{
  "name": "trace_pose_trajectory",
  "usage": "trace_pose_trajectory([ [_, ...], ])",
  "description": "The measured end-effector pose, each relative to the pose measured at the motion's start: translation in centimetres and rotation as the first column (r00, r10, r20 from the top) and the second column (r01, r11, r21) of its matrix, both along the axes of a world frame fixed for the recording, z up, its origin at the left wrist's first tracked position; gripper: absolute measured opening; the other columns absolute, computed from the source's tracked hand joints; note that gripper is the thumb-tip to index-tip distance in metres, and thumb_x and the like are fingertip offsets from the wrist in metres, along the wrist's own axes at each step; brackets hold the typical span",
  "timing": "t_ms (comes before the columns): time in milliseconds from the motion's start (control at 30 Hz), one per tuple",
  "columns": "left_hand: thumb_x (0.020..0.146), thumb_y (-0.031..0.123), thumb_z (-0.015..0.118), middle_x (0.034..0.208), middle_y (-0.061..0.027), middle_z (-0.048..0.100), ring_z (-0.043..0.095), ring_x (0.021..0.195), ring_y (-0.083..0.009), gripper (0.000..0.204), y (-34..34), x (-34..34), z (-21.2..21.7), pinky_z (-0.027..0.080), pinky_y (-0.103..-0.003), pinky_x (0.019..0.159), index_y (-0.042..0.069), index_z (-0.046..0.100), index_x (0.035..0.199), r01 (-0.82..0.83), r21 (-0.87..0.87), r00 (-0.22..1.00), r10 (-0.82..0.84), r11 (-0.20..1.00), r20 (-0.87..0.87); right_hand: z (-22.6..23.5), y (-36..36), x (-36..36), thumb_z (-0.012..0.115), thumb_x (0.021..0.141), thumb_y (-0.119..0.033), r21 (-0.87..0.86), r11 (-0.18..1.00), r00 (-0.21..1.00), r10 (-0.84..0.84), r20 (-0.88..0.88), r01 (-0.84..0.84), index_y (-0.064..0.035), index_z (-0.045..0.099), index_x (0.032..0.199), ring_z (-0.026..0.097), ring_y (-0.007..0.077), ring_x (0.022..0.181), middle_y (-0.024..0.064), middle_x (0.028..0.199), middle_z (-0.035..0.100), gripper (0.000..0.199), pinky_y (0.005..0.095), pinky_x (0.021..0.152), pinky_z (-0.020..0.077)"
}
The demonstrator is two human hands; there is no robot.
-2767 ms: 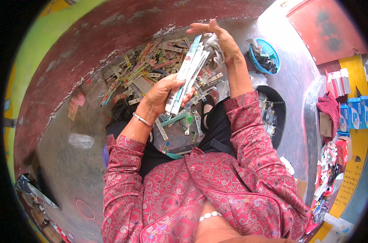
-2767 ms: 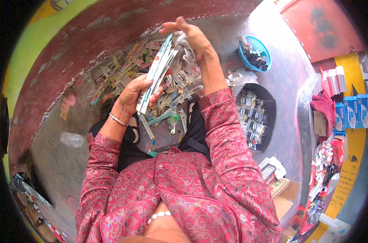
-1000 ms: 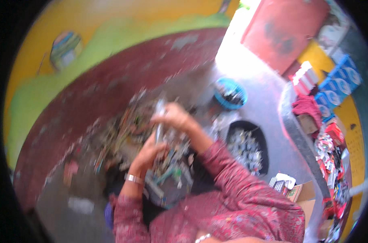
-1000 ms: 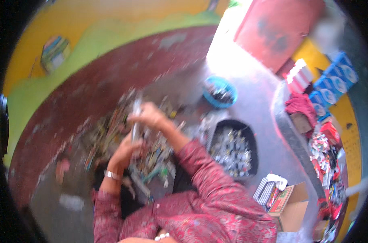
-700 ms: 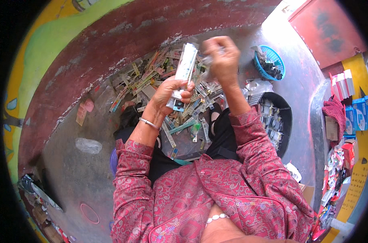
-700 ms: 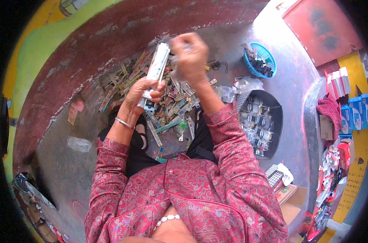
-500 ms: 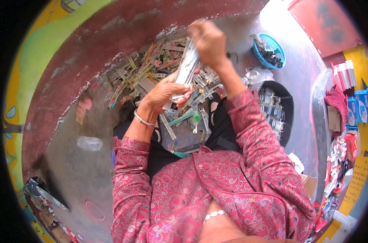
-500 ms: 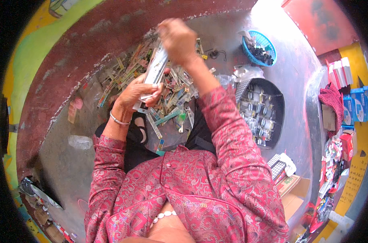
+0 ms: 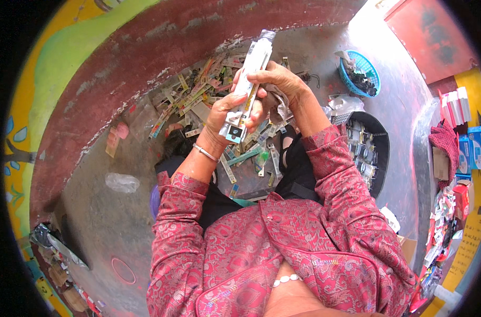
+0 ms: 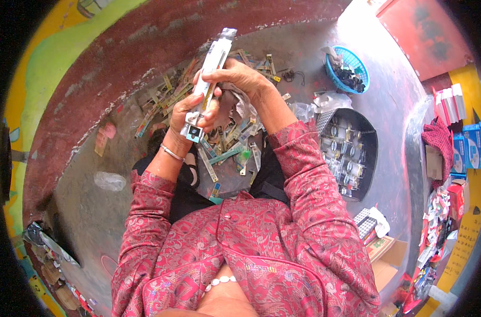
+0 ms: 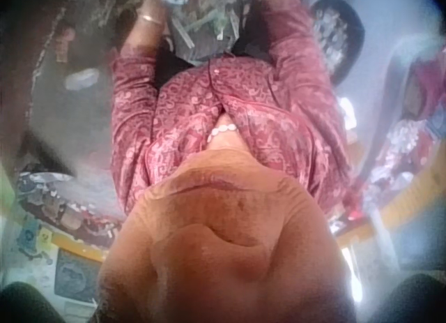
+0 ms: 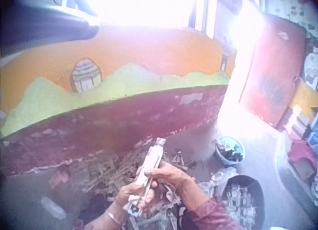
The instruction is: The person sorts through and counts a large quantity of printed product packaging labels by hand, moving them from the floor into stacks and occasionally a plastic bag.
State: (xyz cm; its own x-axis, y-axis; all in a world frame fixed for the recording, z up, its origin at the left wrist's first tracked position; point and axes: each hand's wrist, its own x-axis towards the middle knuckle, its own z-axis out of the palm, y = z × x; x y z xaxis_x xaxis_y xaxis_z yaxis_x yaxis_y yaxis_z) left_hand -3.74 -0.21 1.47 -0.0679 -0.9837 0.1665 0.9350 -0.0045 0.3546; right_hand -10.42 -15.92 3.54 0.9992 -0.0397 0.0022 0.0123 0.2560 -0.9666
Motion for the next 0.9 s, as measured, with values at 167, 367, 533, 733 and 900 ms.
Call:
trace_pose_trajectory([
  [167,0.081,0.026,0.056,0.093,-0.0173,0.060,0.062,0.082,-0.0235,0.043,0.6,0.9,0.9,0.053,-0.033,0.071,-0.005,0.048,0.109,-0.122,0.256,0.896,-0.004,0.959,0.444,0.9,0.9,-0.6,0.066,0.067,-0.021,-0.085,0.977,0.978,-0.202,-0.047,0.198,0.0005,0.062,0.086,0.059,0.0175,0.078,0.0094,0.083,0.063,0.029,0.0292,0.077,0.0452],
  [367,0.077,0.023,0.064,0.094,-0.0102,0.060,0.059,0.082,-0.0168,0.043,1.0,2.0,0.6,0.049,-0.031,0.075,-0.002,0.051,0.108,-0.234,0.378,0.696,-0.117,0.896,0.708,-0.4,-0.9,-0.5,0.063,0.074,-0.013,-0.012,0.915,0.913,-0.404,-0.059,0.404,0.0015,0.061,0.089,0.059,0.0158,0.075,0.0080,0.082,0.062,0.021,0.0280,0.071,0.0482],
  [533,0.071,0.021,0.070,0.111,-0.0117,0.053,0.050,0.102,-0.0177,0.065,1.0,3.1,0.5,0.038,-0.027,0.089,-0.005,0.040,0.122,-0.354,0.175,0.340,-0.048,0.919,0.939,-0.2,-0.5,-0.6,0.065,0.073,-0.015,-0.072,0.867,0.851,-0.498,-0.164,0.493,0.0027,0.061,0.089,0.060,0.0156,0.071,0.0088,0.079,0.062,0.024,0.0284,0.067,0.0490],
  [733,0.068,0.012,0.068,0.112,-0.0118,0.049,0.049,0.102,-0.0186,0.073,-1.3,2.0,-1.8,0.039,-0.032,0.088,-0.001,0.028,0.128,-0.477,-0.075,-0.047,0.060,0.875,0.997,-2.0,1.5,1.0,0.064,0.061,-0.034,-0.580,0.617,0.780,-0.624,0.051,0.532,0.0075,0.061,0.077,0.062,0.0266,0.068,0.0234,0.070,0.060,0.045,0.0374,0.064,0.0476],
  [900,0.073,0.012,0.055,0.111,-0.0179,0.050,0.050,0.101,-0.0232,0.063,-1.2,-0.1,0.6,0.039,-0.033,0.087,0.001,0.027,0.128,-0.611,0.006,-0.045,-0.043,0.791,0.998,-1.8,1.2,0.9,0.067,0.069,-0.027,-0.340,0.827,0.847,-0.514,-0.135,0.448,-0.0011,0.060,0.076,0.051,0.0093,0.061,0.0027,0.069,0.057,0.028,0.0274,0.055,0.0432],
])
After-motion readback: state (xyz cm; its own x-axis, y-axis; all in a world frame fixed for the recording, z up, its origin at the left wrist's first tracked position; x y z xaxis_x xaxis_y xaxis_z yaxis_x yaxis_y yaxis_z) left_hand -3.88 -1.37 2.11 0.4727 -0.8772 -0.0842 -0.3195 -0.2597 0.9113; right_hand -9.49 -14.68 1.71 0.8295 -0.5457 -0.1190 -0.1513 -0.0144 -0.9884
